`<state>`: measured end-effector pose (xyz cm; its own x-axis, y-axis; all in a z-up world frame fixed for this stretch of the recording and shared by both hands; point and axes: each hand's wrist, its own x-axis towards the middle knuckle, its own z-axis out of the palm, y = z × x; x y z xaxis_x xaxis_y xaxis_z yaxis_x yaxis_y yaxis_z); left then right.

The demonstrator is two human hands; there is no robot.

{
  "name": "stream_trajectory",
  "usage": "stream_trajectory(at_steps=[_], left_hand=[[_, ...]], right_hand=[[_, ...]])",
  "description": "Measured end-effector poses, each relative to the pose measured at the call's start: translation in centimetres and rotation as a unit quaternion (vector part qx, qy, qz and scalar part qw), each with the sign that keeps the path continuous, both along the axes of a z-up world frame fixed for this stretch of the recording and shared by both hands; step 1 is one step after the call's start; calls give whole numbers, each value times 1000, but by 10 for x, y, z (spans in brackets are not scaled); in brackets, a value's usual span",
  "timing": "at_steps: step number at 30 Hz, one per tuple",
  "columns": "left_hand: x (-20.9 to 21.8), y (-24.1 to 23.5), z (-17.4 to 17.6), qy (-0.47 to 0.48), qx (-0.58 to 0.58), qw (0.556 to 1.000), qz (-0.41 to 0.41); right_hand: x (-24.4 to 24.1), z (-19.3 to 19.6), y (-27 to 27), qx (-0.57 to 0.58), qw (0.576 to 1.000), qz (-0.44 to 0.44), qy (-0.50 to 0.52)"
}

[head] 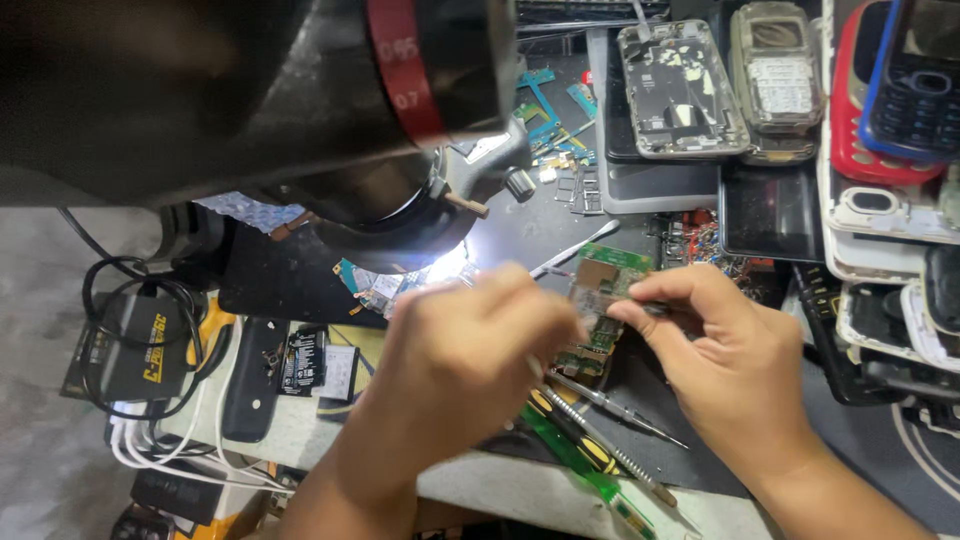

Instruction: The person disassembles a mobile phone using a metal spudger and pliers. They pry open the casing, remove the back cover, extract the battery, and detach the motherboard and camera module. The components are placed on the workbench.

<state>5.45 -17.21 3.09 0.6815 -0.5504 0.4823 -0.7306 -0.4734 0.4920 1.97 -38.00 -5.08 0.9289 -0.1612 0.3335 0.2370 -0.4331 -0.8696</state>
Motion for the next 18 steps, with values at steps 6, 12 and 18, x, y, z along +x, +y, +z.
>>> stream_trajectory(at_steps=[6, 12, 18], left_hand=[[-2, 5, 3, 28, 102, 988, -112], [-4, 16, 9, 22, 62, 997, -50], [-23, 41, 4, -8, 122, 993, -3]], right_hand=[[5, 5, -4, -142, 988, -46, -26], [10, 9, -4, -239, 970, -27, -19], [6, 15, -11, -215, 975, 27, -54]])
